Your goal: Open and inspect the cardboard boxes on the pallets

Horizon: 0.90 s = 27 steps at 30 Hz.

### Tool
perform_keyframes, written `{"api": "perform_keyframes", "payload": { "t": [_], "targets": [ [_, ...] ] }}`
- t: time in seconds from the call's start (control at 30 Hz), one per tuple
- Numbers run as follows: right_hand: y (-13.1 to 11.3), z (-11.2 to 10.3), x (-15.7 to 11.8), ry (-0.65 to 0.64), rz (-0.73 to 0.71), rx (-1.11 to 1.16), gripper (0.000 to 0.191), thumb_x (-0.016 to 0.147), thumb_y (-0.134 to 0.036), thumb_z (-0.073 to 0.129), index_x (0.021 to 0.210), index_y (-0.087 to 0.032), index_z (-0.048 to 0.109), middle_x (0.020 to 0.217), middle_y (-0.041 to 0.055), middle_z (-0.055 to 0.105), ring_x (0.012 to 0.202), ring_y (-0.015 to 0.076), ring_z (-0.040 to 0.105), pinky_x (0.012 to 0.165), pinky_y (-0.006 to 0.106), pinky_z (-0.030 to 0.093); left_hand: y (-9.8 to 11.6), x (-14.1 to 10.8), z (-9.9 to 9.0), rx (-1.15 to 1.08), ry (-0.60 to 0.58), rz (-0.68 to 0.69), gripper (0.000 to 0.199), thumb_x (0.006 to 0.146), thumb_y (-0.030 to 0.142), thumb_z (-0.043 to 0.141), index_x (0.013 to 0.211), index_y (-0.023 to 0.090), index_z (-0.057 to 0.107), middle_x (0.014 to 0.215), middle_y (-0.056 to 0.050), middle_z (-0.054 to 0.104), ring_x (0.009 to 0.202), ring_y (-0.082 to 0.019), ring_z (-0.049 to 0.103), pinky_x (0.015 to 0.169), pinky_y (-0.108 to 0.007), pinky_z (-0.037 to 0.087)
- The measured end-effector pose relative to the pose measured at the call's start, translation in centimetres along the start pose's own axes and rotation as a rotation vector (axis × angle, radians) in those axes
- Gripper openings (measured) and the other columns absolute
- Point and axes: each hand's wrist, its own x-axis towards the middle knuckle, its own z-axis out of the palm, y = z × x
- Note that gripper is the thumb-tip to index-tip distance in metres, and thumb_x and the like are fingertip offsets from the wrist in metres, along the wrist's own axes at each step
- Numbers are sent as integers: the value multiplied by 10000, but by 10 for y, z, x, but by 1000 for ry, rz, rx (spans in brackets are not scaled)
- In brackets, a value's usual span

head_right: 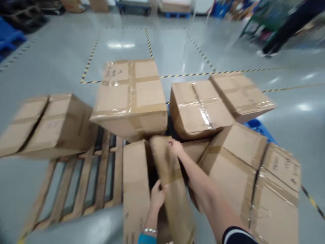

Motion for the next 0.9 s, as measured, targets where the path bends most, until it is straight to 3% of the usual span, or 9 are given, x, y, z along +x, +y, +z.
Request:
{"api": "perform_keyframes", "payload": {
  "t": [0.1, 0.17, 0.23, 0.33, 0.47, 0.57, 0.67, 0.8, 0.9],
  "targets": [
    [7, -20, 22, 20, 26, 11, 306, 794, -159, 555, 1077, -164, 673, 1051, 90, 719, 988, 224, 633, 858, 278, 469, 48, -13, 59, -48, -182, 165, 53, 669, 203, 628, 653, 157, 610, 670, -5, 596, 623, -116, 494, 592, -234, 365],
    [15, -33, 24, 65, 94, 0, 312, 802, -180, 526, 1077, -141, 668, 1026, 121, 717, 971, 249, 639, 856, 310, 473, 59, -10, 86, -170, -175, 95, 90, 627, 232, 644, 614, 151, 608, 576, 4, 528, 527, -101, 422, 511, -238, 292],
    [20, -44, 15, 137, 169, -17, 344, 847, -213, 456, 1116, -112, 644, 1055, 170, 699, 986, 270, 639, 885, 356, 469, 52, -7, 97, -371, -171, -25, 228, 614, 372, 636, 591, 160, 555, 551, 5, 488, 479, -103, 409, 481, -247, 287],
    [20, -46, -9, 210, 233, -5, 448, 917, -383, 393, 1222, -104, 566, 1122, 196, 665, 1030, 284, 627, 911, 392, 468, 24, -5, 92, -514, -133, -126, 318, 642, 500, 515, 643, 192, 437, 600, 12, 451, 522, -113, 447, 537, -253, 372],
    [9, -27, -46, 211, 243, 35, 641, 806, -554, 547, 1283, -129, 490, 1050, 150, 661, 990, 297, 617, 887, 416, 478, -14, 0, 78, -339, -121, -151, 280, 678, 453, 520, 698, 197, 411, 671, 3, 443, 640, -130, 469, 656, -268, 432],
    [0, -11, -70, 200, 147, 45, 672, 759, -553, 583, 1282, -146, 474, 1024, 122, 648, 932, 287, 614, 871, 431, 482, -35, 7, 69, -78, -108, -148, 246, 715, 394, 588, 836, 181, 558, 933, -69, 554, 953, -208, 533, 918, -349, 437],
    [0, -6, -87, 200, 14, -42, 663, 719, -436, 620, 1295, -160, 440, 1171, 140, 596, 972, 287, 598, 870, 430, 486, -50, 11, 54, 267, -112, -137, 470, 706, 410, 691, 1105, 179, 600, 1219, -122, 536, 1217, -300, 442, 1098, -467, 302],
    [21, -30, -94, 293, 30, -224, 526, 726, -253, 557, 1231, -160, 443, 1148, 149, 582, 966, 286, 593, 843, 424, 480, -62, 5, 24, 887, -221, 14, 555, 747, 349, 692, 1263, 211, 540, 1332, -102, 495, 1219, -300, 465, 1067, -455, 340],
    [42, -52, -92, 327, 56, -305, 528, 751, -338, 614, 1215, -157, 438, 1091, 146, 596, 953, 295, 594, 818, 420, 478, -63, -4, 7, 1014, -210, 17, 495, 800, 245, 608, 1270, 109, 530, 1328, -172, 470, 1168, -288, 496, 1015, -395, 383]
  ]
}}
